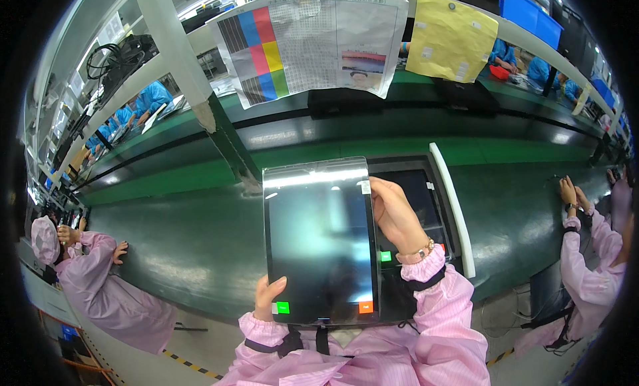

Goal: Testing and inspecting hardware/software functions of tablet devices on a production line.

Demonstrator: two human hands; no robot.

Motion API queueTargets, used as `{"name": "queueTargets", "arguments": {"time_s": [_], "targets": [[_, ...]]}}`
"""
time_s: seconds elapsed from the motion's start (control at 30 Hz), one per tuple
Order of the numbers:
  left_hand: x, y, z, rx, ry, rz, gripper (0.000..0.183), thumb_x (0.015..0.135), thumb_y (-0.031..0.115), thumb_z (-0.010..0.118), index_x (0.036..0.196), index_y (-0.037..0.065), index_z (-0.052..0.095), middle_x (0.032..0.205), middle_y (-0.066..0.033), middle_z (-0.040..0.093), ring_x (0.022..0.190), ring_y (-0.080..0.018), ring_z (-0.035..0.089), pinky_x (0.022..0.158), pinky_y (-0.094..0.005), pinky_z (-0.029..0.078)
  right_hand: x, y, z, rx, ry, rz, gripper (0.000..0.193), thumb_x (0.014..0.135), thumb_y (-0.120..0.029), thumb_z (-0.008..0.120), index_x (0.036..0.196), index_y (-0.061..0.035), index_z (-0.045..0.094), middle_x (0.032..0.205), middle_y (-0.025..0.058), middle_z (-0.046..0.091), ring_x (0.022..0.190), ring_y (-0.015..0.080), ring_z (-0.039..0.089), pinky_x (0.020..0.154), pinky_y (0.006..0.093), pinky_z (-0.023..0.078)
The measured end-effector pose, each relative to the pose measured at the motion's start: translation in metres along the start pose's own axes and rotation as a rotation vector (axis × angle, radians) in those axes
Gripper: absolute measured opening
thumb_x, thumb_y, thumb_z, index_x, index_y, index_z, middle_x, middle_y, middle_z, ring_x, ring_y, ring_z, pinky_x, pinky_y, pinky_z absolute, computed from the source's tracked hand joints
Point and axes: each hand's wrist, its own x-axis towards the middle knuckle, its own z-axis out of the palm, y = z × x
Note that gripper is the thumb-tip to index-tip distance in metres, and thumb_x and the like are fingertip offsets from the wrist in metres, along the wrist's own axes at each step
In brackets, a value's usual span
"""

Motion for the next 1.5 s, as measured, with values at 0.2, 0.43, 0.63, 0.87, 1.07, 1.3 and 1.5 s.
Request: {"name": "queueTargets", "arguments": {"time_s": [0.2, 0.43, 0.63, 0.87, 1.07, 1.3, 1.5], "targets": [[0.011, 0.001, 0.002, 0.090, 0.056, 0.158, 0.028, 0.090, 0.020, 0.060, 0.107, -0.002, 0.061, 0.094, -0.0009, 0.061, 0.084, -0.0084, 0.053, 0.075, -0.0247, 0.042, -0.017, -0.009, 0.012, 0.191, -0.155, 0.037, 0.034, 0.100, -0.030, 0.053, 0.119, -0.0037, 0.062, 0.114, 0.0041, 0.066, 0.104, 0.0115, 0.060, 0.093, 0.0267, 0.046], [0.037, 0.032, 0.011, 0.378, -0.018, 0.413, 0.033, 0.094, 0.016, 0.058, 0.120, -0.004, 0.057, 0.108, -0.0045, 0.061, 0.097, -0.0116, 0.054, 0.088, -0.0274, 0.042, 0.008, -0.034, 0.036, 0.084, -0.190, -0.188, 0.026, 0.101, -0.027, 0.050, 0.106, -0.0039, 0.060, 0.094, -0.0001, 0.064, 0.083, 0.0069, 0.060, 0.076, 0.0230, 0.050], [0.087, 0.070, 0.013, 0.579, 0.032, 0.517, 0.041, 0.100, 0.019, 0.050, 0.134, -0.002, 0.041, 0.119, -0.0104, 0.057, 0.104, -0.0176, 0.059, 0.089, -0.0275, 0.045, 0.058, -0.060, 0.054, 0.071, -0.133, -0.411, 0.023, 0.100, -0.019, 0.052, 0.108, 0.0008, 0.059, 0.101, 0.0047, 0.066, 0.089, 0.0097, 0.061, 0.080, 0.0250, 0.049], [0.105, 0.070, 0.012, 0.365, -0.096, 0.383, 0.033, 0.101, 0.022, 0.049, 0.126, 0.002, 0.042, 0.100, -0.0085, 0.061, 0.065, -0.0225, 0.069, 0.051, -0.0245, 0.050, 0.101, -0.076, 0.062, 0.050, -0.107, -0.506, 0.023, 0.098, -0.019, 0.057, 0.108, 0.0015, 0.059, 0.099, 0.0052, 0.065, 0.091, 0.0103, 0.060, 0.083, 0.0249, 0.047], [0.120, 0.076, 0.008, 0.351, -0.071, 0.388, 0.030, 0.101, 0.023, 0.050, 0.121, 0.001, 0.045, 0.093, -0.0090, 0.062, 0.063, -0.0227, 0.069, 0.052, -0.0241, 0.050, 0.121, -0.078, 0.065, 0.049, -0.103, -0.476, 0.024, 0.099, -0.020, 0.056, 0.108, 0.0015, 0.059, 0.098, 0.0063, 0.065, 0.090, 0.0107, 0.060, 0.083, 0.0255, 0.048], [0.126, 0.077, 0.008, 0.361, -0.056, 0.398, 0.033, 0.103, 0.029, 0.047, 0.119, 0.000, 0.047, 0.090, -0.0097, 0.063, 0.061, -0.0217, 0.069, 0.051, -0.0230, 0.049, 0.124, -0.080, 0.066, 0.086, -0.133, -0.465, 0.026, 0.099, -0.020, 0.055, 0.110, 0.0040, 0.056, 0.099, 0.0075, 0.064, 0.090, 0.0119, 0.061, 0.081, 0.0264, 0.050], [0.124, 0.073, 0.008, 0.356, -0.006, 0.417, 0.034, 0.103, 0.029, 0.046, 0.119, -0.001, 0.047, 0.093, -0.0103, 0.064, 0.065, -0.0225, 0.070, 0.053, -0.0240, 0.049, 0.118, -0.078, 0.064, 0.088, -0.115, -0.481, 0.024, 0.099, -0.019, 0.054, 0.109, 0.0030, 0.056, 0.100, 0.0068, 0.064, 0.089, 0.0111, 0.061, 0.080, 0.0253, 0.051]]}}
